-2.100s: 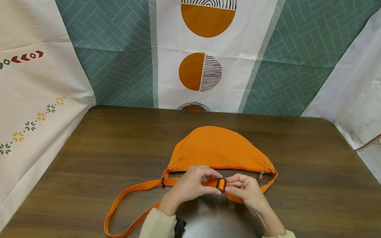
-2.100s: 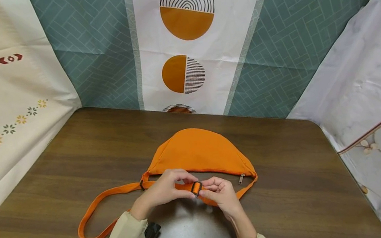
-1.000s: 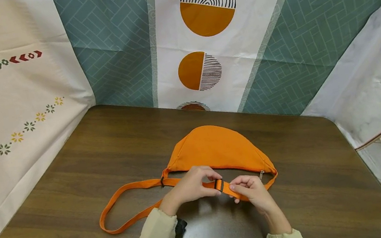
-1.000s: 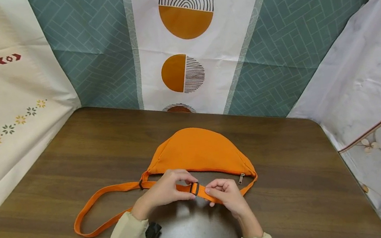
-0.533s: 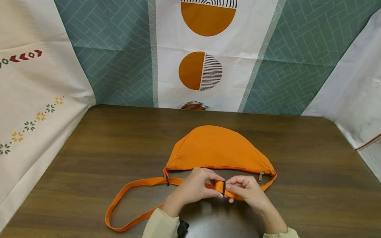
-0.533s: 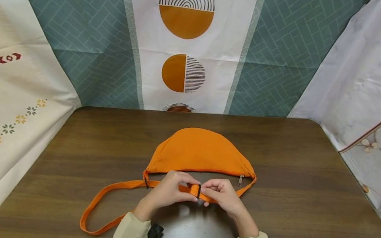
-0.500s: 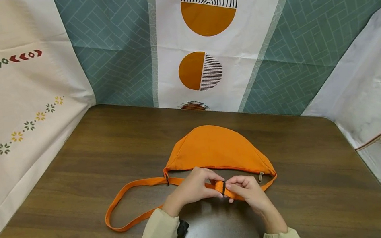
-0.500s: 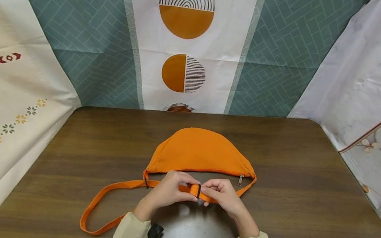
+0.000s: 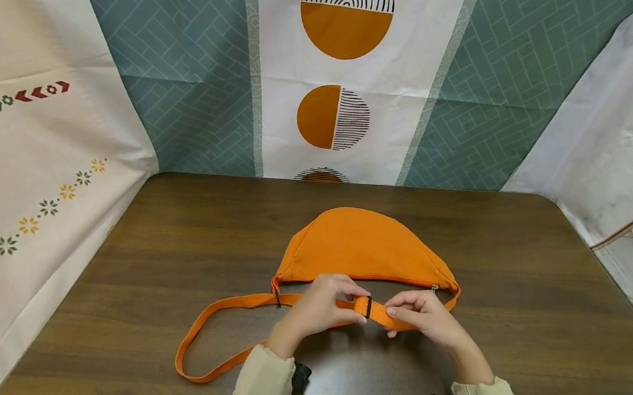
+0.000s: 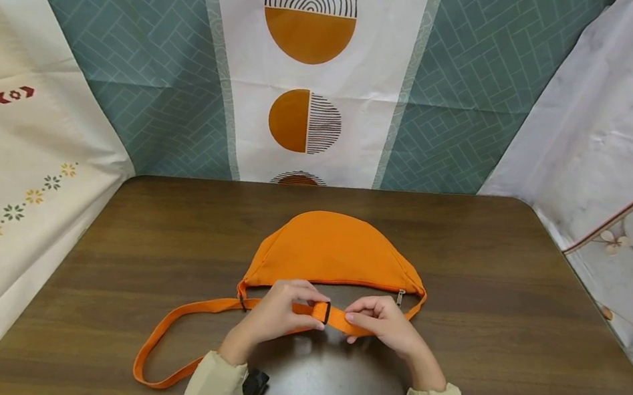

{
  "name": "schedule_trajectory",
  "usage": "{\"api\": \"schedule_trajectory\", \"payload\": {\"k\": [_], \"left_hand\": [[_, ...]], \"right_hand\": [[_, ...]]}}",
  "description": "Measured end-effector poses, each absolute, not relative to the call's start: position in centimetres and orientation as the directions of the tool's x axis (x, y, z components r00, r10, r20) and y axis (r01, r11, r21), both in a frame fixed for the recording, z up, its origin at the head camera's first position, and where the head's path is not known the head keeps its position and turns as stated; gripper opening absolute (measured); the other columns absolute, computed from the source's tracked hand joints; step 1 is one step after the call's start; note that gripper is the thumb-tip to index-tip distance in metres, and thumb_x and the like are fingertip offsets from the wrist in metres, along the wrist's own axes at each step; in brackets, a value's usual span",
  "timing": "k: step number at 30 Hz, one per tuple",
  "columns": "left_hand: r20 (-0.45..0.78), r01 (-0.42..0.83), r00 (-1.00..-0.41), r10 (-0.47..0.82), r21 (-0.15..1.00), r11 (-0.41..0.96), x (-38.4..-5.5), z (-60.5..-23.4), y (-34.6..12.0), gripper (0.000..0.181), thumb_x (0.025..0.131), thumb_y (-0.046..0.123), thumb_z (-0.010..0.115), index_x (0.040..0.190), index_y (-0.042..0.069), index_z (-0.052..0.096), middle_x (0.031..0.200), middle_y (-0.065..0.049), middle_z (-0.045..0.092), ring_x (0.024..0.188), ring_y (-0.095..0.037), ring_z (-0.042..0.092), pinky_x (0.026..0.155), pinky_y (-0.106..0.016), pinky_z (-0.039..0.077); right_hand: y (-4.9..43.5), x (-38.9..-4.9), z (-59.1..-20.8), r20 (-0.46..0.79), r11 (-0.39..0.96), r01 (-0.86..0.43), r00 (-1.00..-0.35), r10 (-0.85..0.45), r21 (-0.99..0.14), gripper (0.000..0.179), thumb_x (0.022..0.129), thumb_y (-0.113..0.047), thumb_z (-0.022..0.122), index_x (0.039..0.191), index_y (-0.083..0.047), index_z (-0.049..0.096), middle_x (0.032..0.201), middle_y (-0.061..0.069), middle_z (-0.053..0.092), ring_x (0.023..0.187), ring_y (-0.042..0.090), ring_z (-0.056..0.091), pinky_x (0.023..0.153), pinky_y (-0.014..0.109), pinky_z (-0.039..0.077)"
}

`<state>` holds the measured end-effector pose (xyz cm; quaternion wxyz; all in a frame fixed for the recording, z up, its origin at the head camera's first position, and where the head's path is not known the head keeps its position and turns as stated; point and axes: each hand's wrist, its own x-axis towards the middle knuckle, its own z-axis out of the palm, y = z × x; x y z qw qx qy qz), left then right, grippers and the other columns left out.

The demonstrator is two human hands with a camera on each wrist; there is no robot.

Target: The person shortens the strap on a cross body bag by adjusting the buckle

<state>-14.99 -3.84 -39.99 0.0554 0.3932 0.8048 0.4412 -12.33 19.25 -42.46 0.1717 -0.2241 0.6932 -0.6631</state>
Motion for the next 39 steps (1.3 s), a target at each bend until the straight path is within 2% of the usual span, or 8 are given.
{"api": "schedule_trajectory", "payload": {"k": [10,16,22,30,39], "left_hand": [[0.233,0.560,-0.695,0.680,0.769,0.309,-15.1,-40.1,-3.6,0.029,0.072,0.013,0.075,0.099,0.004,0.067,0.089,-0.001,0.061,0.074,-0.009,0.052,0.067,-0.020,0.045],[0.225,0.560,-0.690,0.688,0.767,0.312,-15.1,-40.2,-3.4,0.027,0.073,0.014,0.075,0.098,0.006,0.067,0.087,0.001,0.060,0.074,-0.013,0.051,0.067,-0.025,0.045],[0.219,0.576,-0.684,0.696,0.748,0.330,-15.2,-40.2,-3.1,0.028,0.073,0.017,0.075,0.098,0.007,0.067,0.088,0.002,0.061,0.075,-0.009,0.049,0.068,-0.025,0.044],[0.195,0.575,-0.681,0.706,0.740,0.350,-15.0,-40.1,-2.6,0.028,0.072,0.018,0.076,0.096,0.007,0.068,0.090,0.001,0.063,0.073,-0.006,0.049,0.065,-0.017,0.041],[0.229,0.582,-0.681,0.695,0.746,0.325,-14.9,-40.1,-2.5,0.032,0.069,0.016,0.078,0.096,0.004,0.070,0.087,-0.001,0.065,0.074,-0.005,0.052,0.065,-0.017,0.043]], "right_hand": [[19.2,-12.5,-42.9,0.159,-0.037,-0.164,-0.841,-0.518,-0.986,0.019,0.089,0.004,0.049,0.092,0.022,0.054,0.076,0.004,0.063,0.059,0.014,0.061,0.060,0.029,0.051],[19.0,-12.6,-42.9,0.155,-0.025,-0.164,-0.857,-0.492,-0.986,0.019,0.089,0.003,0.050,0.092,0.022,0.055,0.076,0.003,0.064,0.057,0.014,0.060,0.059,0.029,0.051],[18.7,-12.6,-42.9,0.154,-0.026,-0.162,-0.860,-0.487,-0.986,0.019,0.089,0.004,0.049,0.092,0.022,0.055,0.079,0.004,0.064,0.057,0.014,0.060,0.058,0.028,0.051],[18.0,-12.7,-43.0,0.142,-0.012,-0.155,-0.866,-0.480,-0.988,0.020,0.088,0.003,0.051,0.092,0.022,0.055,0.083,0.003,0.064,0.059,0.013,0.061,0.058,0.029,0.051],[18.1,-12.6,-42.9,0.150,-0.009,-0.168,-0.855,-0.496,-0.986,0.019,0.088,0.004,0.050,0.093,0.022,0.055,0.082,0.004,0.065,0.061,0.017,0.062,0.060,0.032,0.051]]}}
